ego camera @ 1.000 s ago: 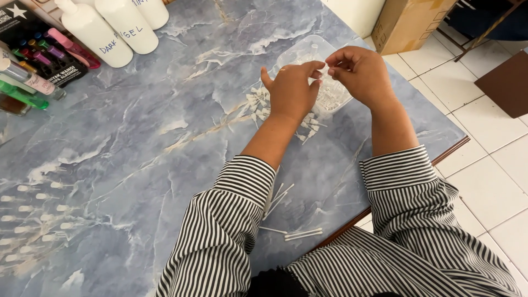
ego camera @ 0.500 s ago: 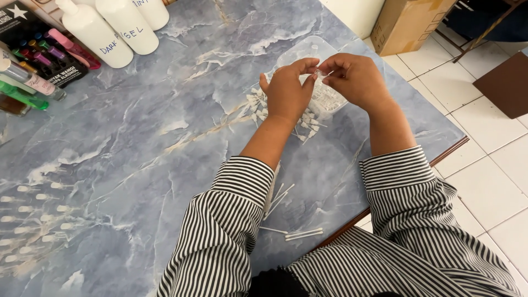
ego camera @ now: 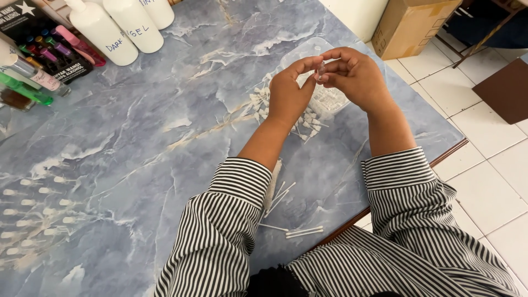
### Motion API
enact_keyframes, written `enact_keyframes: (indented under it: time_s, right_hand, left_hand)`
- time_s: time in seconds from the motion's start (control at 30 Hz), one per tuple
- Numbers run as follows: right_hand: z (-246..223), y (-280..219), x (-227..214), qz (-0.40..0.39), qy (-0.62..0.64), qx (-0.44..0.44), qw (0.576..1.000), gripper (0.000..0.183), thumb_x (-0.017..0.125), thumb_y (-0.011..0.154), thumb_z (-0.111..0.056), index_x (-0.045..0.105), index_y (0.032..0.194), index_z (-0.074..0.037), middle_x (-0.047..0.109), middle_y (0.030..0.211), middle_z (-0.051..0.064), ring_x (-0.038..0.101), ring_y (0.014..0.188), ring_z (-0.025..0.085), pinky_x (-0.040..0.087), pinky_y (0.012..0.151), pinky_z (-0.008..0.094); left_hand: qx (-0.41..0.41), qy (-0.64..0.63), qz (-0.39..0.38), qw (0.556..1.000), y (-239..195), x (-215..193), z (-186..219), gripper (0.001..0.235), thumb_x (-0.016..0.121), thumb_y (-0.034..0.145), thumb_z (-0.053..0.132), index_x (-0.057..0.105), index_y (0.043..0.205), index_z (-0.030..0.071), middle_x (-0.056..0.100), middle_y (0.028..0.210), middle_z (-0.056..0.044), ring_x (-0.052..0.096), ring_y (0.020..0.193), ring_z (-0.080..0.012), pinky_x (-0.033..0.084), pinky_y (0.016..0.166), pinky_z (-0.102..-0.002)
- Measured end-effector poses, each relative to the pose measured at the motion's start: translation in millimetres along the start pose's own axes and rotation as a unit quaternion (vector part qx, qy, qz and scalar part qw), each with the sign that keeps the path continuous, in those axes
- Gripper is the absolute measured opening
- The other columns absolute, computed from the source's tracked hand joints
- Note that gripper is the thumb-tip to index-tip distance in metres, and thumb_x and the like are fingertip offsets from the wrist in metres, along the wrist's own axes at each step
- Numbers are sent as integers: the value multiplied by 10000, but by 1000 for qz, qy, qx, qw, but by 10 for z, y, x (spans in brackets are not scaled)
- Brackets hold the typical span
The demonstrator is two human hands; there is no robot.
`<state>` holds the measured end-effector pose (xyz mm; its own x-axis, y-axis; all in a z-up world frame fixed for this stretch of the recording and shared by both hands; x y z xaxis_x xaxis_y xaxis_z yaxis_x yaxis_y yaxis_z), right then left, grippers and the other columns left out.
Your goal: The person assembles cotton swabs by inserting cotton tips into plastic applicator sticks. They wipe the tips with a white cloth and place the finished swabs on the table.
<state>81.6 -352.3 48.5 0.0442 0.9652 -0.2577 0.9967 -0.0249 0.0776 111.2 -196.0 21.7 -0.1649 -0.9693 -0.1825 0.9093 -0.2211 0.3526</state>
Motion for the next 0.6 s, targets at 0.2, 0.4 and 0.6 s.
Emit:
enact_keyframes:
  time_s: [0.2,0.4,0.6]
  right_hand:
    - [22,-4,128,-54,90,-43,993,339,692,937,0,609,1243,-118,747,984,110,750,956,164,646,916,324]
    - [-201,-151,420,-96,84,-43,991,342,707,909,-21,624,1226,-120,740,1026,100,748,964,160,628,909,292]
    - [-137,-180,841,-166,111,-88,976,460,717,911,59,573,1345,7,718,1004,190,744,880,205,649,813,319]
  left_hand:
    - [5,-53,-22,998,-161,-223,130,311,697,917,128,705,1219,201,766,1172,24,721,1145,-155,553,1032,-324]
    - [28,-54,-34,998,-390,-580,171,390,739,926,203,654,1307,203,761,1163,11,697,1182,-144,523,1092,-337]
    - [29,-41,-38,998,-703,-1014,-41,499,823,886,130,670,1351,229,740,1231,-6,694,1151,-134,475,1062,-337]
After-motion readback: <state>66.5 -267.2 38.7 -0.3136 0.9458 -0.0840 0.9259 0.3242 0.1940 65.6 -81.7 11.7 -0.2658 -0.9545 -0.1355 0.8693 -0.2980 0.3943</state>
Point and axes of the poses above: each hand's wrist, its own y-axis towards the middle knuckle, its own x-axis out of the palm, z = x × y, the point moved 3 cm from there along y, towards the middle knuckle
